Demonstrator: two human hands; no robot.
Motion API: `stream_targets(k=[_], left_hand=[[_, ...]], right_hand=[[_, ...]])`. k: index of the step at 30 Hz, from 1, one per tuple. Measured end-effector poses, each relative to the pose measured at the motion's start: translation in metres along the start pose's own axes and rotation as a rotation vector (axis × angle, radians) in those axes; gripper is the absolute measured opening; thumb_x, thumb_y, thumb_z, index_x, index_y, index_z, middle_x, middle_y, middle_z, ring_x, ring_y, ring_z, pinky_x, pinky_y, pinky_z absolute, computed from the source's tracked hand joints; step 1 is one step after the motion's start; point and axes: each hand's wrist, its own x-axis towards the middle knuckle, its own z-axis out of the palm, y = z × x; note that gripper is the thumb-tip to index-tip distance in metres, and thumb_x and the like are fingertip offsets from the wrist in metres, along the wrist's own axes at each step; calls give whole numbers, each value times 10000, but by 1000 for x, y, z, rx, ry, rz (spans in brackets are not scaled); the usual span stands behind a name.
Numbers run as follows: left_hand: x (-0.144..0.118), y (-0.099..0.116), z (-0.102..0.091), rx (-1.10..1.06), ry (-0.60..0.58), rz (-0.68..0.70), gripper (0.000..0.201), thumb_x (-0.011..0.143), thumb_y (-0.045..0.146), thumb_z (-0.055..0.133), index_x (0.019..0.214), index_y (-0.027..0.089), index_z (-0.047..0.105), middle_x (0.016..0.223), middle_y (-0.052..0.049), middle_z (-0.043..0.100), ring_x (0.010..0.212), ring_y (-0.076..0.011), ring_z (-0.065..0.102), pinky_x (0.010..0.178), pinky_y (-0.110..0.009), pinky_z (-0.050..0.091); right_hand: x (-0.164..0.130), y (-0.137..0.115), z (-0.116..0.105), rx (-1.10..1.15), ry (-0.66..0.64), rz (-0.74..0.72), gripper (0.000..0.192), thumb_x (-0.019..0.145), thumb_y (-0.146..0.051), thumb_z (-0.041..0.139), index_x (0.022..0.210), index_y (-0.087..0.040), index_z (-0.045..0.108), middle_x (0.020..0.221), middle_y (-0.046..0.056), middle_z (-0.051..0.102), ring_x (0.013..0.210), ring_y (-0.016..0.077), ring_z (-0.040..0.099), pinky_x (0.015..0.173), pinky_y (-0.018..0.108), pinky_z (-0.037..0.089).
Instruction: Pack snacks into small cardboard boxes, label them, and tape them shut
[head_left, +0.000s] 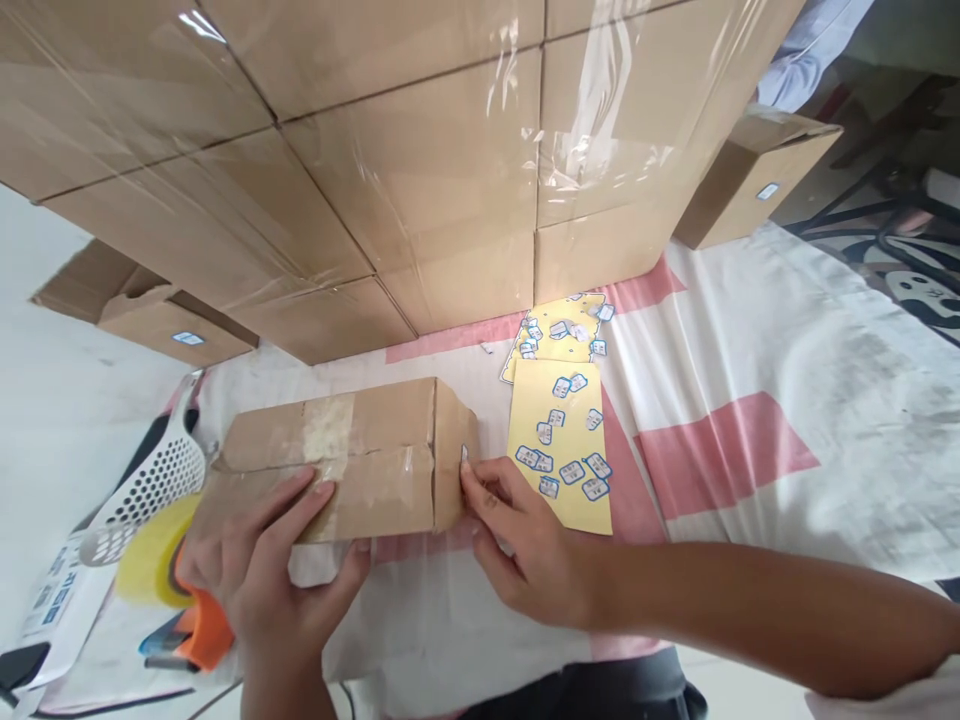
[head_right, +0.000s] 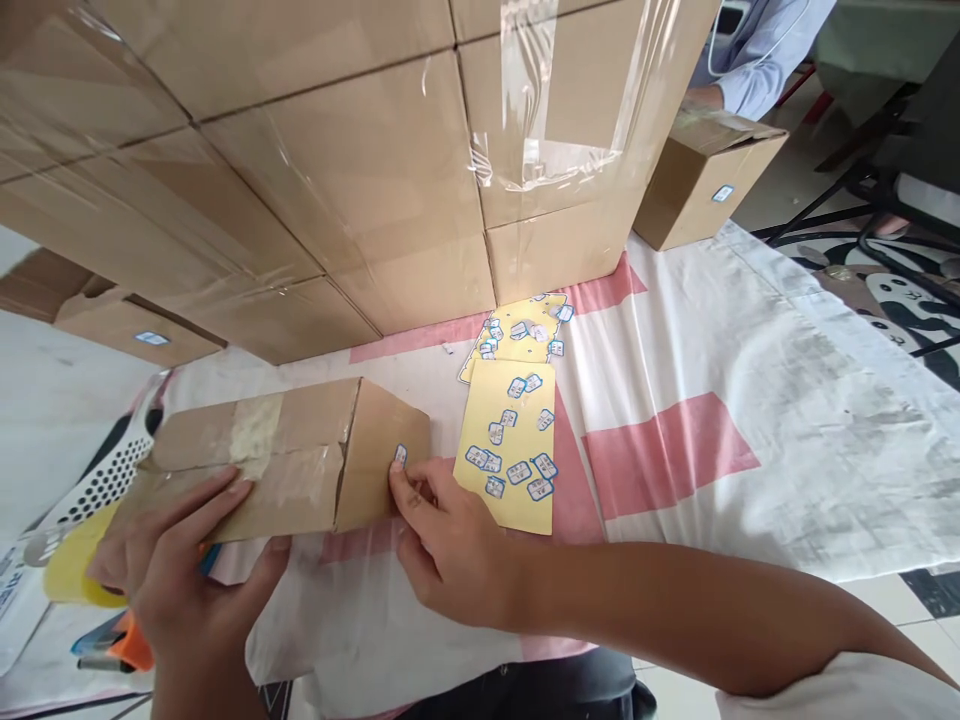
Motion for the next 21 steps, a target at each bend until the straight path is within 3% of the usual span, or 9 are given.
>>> stream_targets(k=[3, 8, 15, 19, 21], left_hand=[[1, -1, -2, -24, 8, 13, 518, 742, 256, 805, 1238, 232, 661, 1226, -143, 701, 1053, -342, 649, 1015, -526, 404], [5, 6, -1, 25, -26, -11, 357, 792, 283, 761, 1140, 242, 691, 1125, -107, 730, 940, -297, 662, 952, -477, 394], [2, 10, 3, 112, 52, -22, 355, 802, 332, 751, 1140, 234, 703, 1128, -103, 740, 944, -303, 646, 957, -488, 356], [-3, 14, 3, 139, 65, -45, 404, 802, 346, 749, 1189, 249, 686, 1193, -103, 727, 971, -309, 635, 965, -492, 342], [-5, 15, 4, 155, 64, -46, 421, 800, 347, 752, 1203, 252, 677, 1220, -102, 720, 978, -309, 633, 969, -491, 342]], right_hand=[[0, 4, 0, -6, -2, -22, 735, 911, -61, 477, 1602, -219, 282, 1169, 137, 514, 995, 203, 575, 818, 343, 572], [12, 21, -2, 45, 66, 116, 623, 880, -102, 562, 1462, -322, 525, 1171, 70, 503, 917, 150, 566, 847, 321, 560], [25, 32, -8, 100, -112, 307, 797, 819, -267, 722, 1550, -261, 405, 1314, 103, 455, 1116, 207, 571, 963, 374, 538], [21, 24, -4, 6, -55, 199, 731, 881, -256, 664, 1558, -274, 388, 1289, 102, 493, 1081, 196, 578, 919, 359, 545], [20, 21, -3, -33, 23, 111, 626, 913, -247, 627, 1515, -267, 459, 1225, 96, 538, 988, 176, 594, 839, 331, 553]])
